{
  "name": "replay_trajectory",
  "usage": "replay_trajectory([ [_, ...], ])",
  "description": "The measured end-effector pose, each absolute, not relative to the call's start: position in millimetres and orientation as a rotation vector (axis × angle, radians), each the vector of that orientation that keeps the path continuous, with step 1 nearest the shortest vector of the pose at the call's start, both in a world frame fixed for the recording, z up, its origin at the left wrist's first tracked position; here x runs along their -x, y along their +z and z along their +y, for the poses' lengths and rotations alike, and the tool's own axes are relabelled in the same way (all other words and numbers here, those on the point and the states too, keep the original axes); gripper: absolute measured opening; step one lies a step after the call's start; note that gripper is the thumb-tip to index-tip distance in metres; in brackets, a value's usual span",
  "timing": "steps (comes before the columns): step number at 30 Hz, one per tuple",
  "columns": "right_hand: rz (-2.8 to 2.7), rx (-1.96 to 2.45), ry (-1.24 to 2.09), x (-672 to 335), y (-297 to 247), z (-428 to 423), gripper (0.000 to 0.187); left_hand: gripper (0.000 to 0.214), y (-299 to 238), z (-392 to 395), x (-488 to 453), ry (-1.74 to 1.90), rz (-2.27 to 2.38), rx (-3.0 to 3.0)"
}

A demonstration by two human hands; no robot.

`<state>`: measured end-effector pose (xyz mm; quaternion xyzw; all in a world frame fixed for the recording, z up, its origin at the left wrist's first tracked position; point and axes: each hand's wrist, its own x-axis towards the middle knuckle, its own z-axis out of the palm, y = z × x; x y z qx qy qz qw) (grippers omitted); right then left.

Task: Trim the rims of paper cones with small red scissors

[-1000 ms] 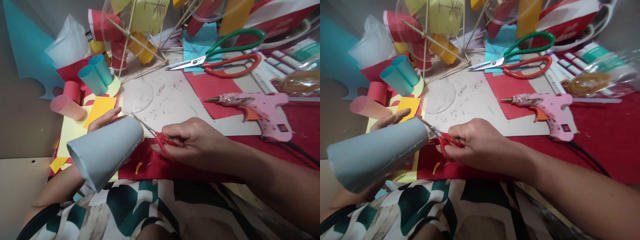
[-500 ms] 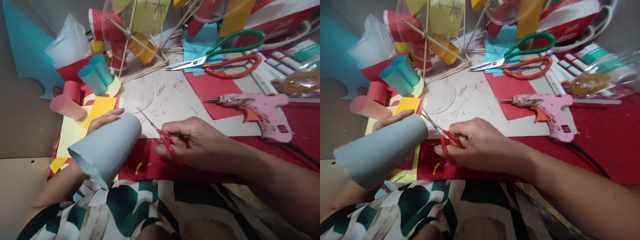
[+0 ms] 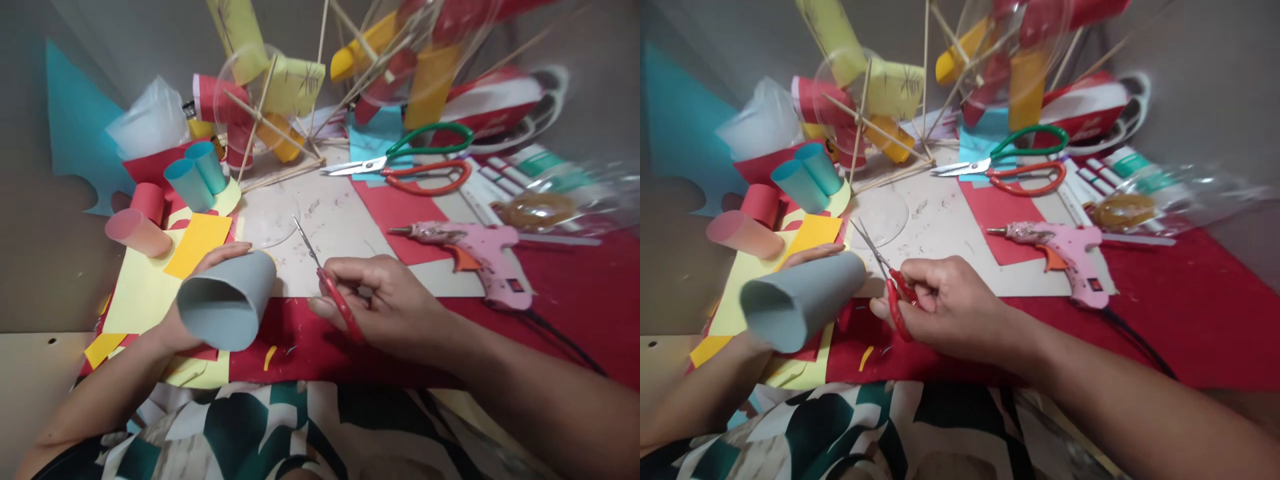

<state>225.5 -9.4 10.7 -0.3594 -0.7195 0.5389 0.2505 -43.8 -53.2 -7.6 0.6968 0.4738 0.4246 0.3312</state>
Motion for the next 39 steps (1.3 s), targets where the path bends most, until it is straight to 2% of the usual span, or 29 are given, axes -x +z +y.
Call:
replay_trajectory([
  [3,-1.927,1.001,1.461,-225,12,-11,0.037,0.077,-8,-52,39,0.882,1.267,-1.787],
  [7,-1.905,0.709,1.285,-225,8,-11,0.028,0.069,-4,-52,30,0.765,1.236,-1.660],
  [10,-1.853,0.459,1.114,-227,4,-14,0.036,0.063,-4,-54,26,0.734,1.211,-1.617],
  [16,-1.917,0.350,0.988,-230,-2,-24,0.045,0.059,-10,-59,21,0.783,1.280,-1.784],
  [24,-2.044,0.086,0.726,-218,-6,-17,0.023,0.063,-14,-62,13,0.830,1.263,-1.745],
  [28,-2.016,0.052,0.678,-217,-6,-17,0.023,0.068,-12,-64,10,0.877,1.287,-1.582],
  [33,-2.001,0.215,0.678,-221,-4,-18,0.020,0.080,-9,-61,15,1.032,1.182,-1.390],
  [35,-1.994,0.248,0.647,-222,-3,-18,0.020,0.078,-9,-58,17,1.132,1.098,-1.258],
  [39,-2.003,0.230,0.613,-221,-4,-18,0.020,0.058,-8,-53,16,1.196,1.011,-0.949],
])
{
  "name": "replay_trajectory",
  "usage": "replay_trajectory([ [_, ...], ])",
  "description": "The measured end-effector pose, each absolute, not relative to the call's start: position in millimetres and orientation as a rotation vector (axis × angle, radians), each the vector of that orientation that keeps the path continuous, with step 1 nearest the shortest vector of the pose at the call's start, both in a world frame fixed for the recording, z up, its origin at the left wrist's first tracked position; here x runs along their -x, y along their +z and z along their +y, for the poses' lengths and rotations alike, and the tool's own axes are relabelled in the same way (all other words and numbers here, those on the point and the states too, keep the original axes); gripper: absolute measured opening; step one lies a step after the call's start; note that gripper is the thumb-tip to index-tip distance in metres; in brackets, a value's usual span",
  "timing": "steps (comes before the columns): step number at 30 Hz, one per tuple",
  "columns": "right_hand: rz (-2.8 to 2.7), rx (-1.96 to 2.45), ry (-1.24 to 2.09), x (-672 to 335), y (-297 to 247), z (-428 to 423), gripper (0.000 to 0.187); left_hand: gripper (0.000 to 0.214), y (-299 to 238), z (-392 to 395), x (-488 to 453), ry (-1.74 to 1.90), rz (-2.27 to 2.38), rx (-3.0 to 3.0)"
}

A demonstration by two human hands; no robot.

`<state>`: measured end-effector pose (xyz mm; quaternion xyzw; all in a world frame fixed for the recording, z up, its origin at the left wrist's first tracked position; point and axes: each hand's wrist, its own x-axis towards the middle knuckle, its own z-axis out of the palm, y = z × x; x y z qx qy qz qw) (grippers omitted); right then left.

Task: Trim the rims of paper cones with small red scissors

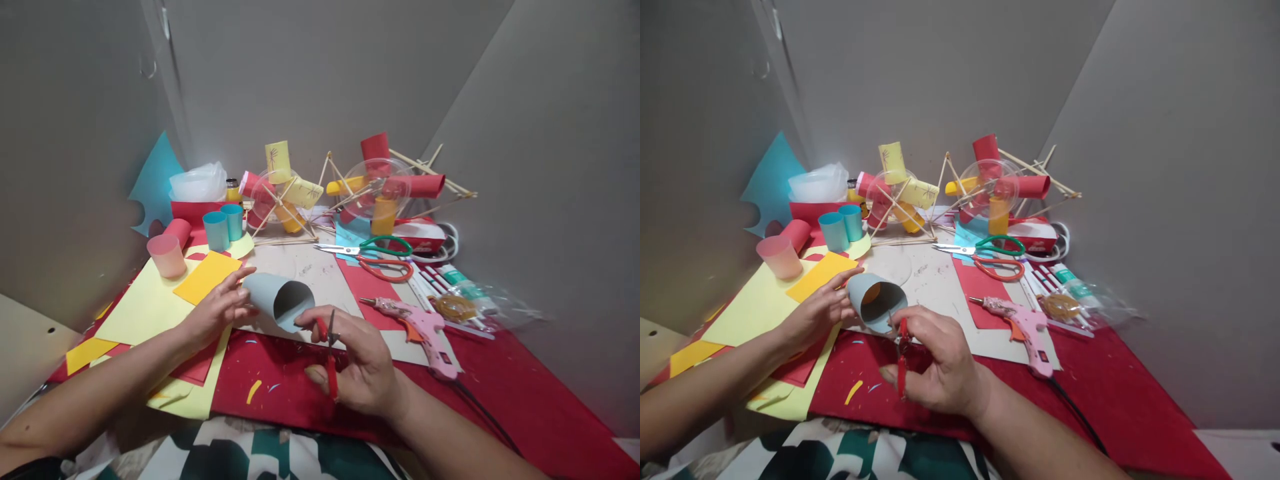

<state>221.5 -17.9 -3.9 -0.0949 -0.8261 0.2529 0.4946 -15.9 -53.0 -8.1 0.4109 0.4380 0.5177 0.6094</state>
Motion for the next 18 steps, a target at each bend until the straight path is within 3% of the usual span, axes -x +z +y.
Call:
replay_trajectory([
  [7,-2.036,0.081,0.558,-217,-10,-18,0.021,0.036,-10,-53,5,1.136,0.974,-0.686],
  [18,-2.069,0.013,0.547,-215,-12,-21,0.025,0.027,-8,-47,1,1.120,0.949,-0.530],
])
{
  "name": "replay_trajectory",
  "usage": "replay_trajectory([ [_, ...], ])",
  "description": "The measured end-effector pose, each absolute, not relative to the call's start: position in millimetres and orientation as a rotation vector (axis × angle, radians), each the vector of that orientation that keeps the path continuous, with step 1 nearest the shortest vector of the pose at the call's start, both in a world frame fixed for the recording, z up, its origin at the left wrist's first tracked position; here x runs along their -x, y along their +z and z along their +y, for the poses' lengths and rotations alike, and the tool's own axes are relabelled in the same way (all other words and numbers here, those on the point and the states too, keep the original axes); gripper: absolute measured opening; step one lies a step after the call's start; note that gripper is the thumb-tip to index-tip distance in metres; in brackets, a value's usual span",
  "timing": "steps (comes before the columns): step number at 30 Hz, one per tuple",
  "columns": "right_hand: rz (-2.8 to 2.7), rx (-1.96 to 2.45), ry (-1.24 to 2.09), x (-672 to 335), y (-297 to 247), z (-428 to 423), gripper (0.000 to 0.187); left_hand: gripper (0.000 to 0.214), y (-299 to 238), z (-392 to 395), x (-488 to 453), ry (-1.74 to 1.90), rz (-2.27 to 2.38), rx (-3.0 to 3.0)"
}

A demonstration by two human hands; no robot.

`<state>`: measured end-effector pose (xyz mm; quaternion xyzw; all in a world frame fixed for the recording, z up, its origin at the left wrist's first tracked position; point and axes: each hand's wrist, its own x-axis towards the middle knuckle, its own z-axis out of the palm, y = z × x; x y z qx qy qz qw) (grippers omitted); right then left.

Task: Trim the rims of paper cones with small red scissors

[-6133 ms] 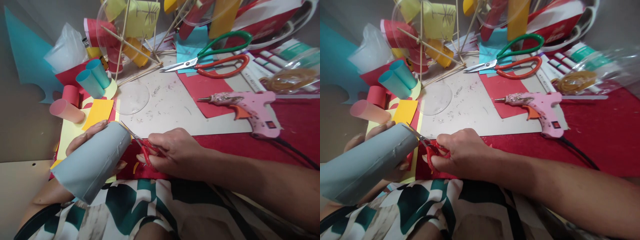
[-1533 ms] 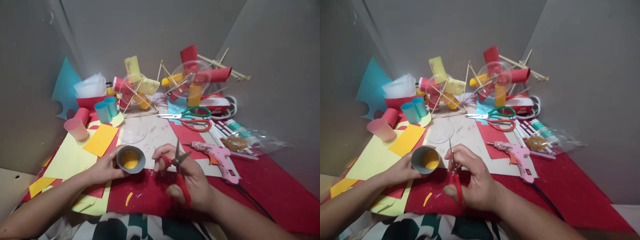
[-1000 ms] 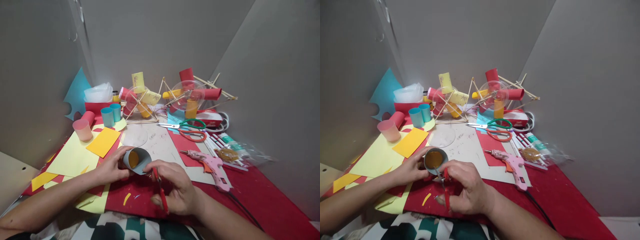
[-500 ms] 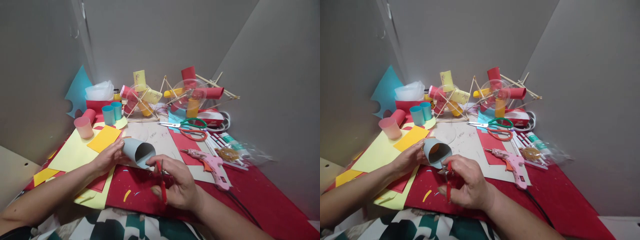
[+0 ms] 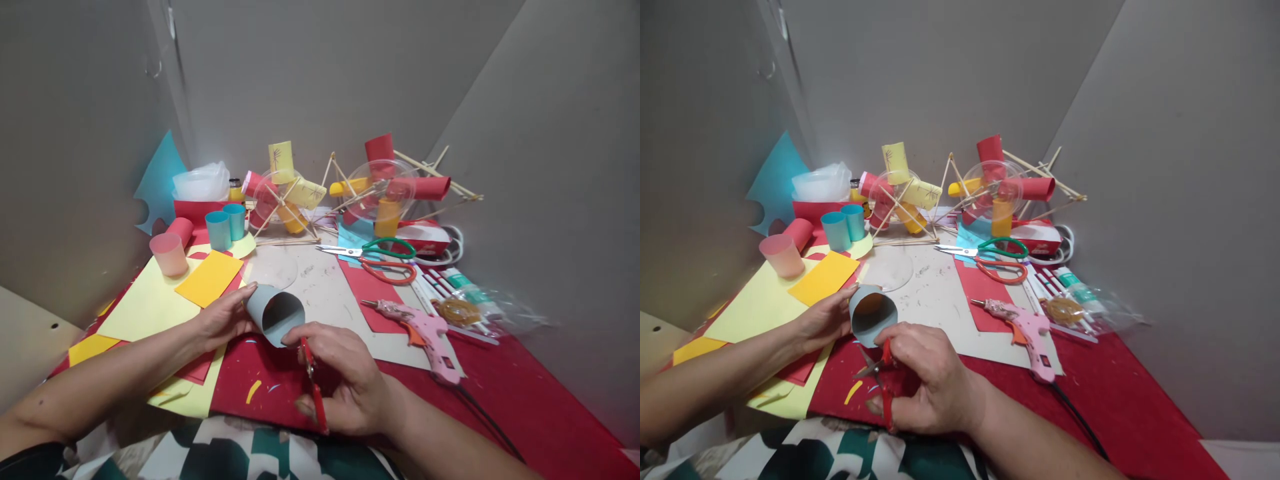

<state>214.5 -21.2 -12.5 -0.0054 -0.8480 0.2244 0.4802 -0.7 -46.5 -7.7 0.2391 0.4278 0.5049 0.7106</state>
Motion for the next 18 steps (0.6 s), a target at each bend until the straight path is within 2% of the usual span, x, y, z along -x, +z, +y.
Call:
replay_trajectory([
  [5,-2.114,0.020,0.578,-215,-13,-22,0.026,0.021,-9,-43,-2,1.124,0.933,-0.480],
  [13,-1.887,0.200,0.845,-228,-14,-25,0.040,0.025,-7,-28,9,1.197,0.926,-0.468],
  [15,-1.735,0.306,1.025,-230,-16,-23,0.039,0.031,-3,-26,13,1.215,0.915,-0.474],
  [18,-1.515,0.482,1.490,-227,-17,-15,0.036,0.038,5,-25,22,1.178,0.840,-0.500],
])
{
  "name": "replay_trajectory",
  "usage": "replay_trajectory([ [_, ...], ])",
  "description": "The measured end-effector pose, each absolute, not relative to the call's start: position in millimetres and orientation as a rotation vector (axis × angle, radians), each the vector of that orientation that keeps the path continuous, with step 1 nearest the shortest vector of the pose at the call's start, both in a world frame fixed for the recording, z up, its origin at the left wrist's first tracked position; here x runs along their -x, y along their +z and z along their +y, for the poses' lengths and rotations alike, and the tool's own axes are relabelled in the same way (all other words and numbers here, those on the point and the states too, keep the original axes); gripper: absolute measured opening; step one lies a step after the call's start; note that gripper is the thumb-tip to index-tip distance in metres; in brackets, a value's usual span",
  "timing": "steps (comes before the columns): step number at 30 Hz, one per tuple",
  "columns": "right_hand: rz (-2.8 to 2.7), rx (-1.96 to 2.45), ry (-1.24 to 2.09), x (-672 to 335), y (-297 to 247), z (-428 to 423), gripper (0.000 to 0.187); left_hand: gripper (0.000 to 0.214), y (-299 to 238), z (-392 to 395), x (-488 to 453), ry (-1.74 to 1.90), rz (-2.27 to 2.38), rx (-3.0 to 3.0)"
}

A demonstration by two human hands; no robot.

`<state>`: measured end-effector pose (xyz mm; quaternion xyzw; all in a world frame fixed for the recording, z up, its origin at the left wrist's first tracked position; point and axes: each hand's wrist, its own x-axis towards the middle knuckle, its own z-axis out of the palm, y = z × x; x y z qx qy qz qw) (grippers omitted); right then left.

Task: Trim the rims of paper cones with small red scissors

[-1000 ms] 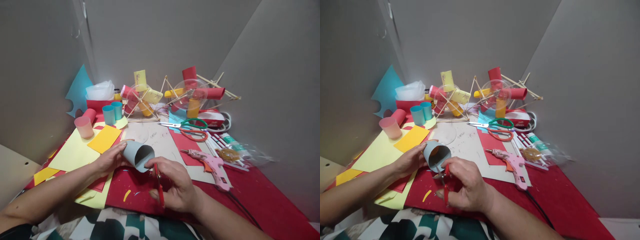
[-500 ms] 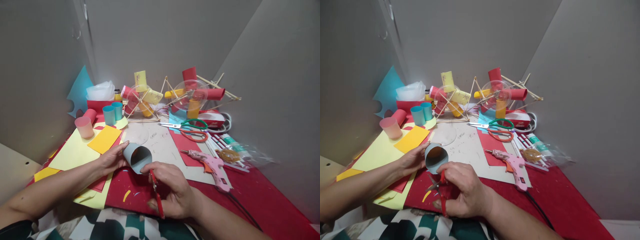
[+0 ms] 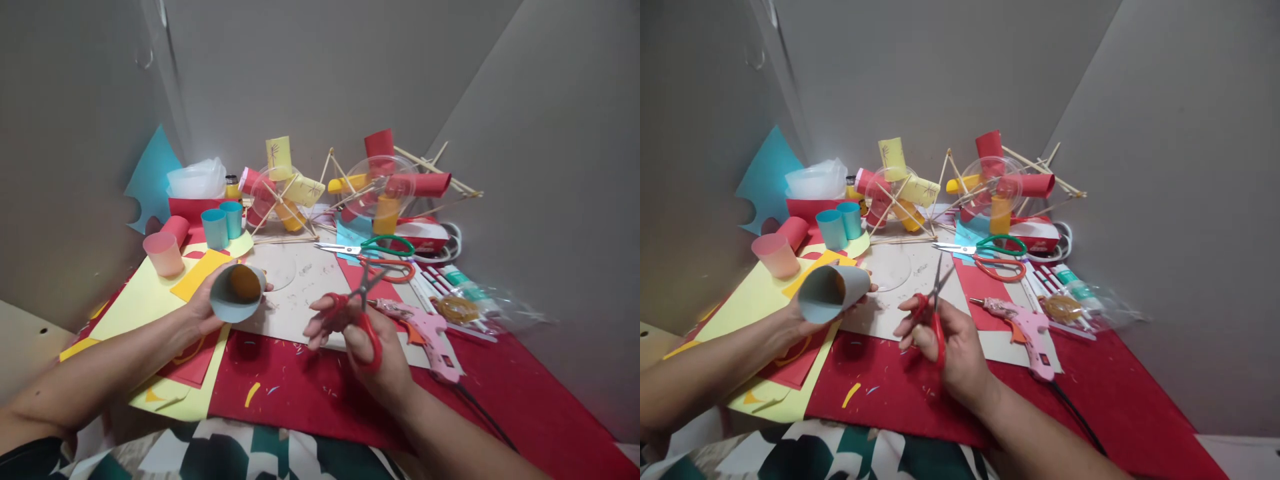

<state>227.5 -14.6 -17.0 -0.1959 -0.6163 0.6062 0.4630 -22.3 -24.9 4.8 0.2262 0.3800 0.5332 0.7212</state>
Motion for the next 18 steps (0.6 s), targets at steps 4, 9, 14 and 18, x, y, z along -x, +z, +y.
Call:
replay_trajectory([
  [4,-1.318,0.577,2.059,-220,-11,-4,0.047,0.041,15,-27,33,1.068,0.668,-0.573],
  [9,-1.274,0.578,2.297,-214,-15,1,0.047,0.046,15,-30,36,0.935,0.557,-0.607],
  [14,-1.406,0.555,2.352,-213,-24,1,0.049,0.056,6,-33,33,0.977,0.482,-0.653],
  [18,-1.564,0.546,2.341,-212,-26,1,0.051,0.055,8,-36,29,1.000,0.522,-0.649],
])
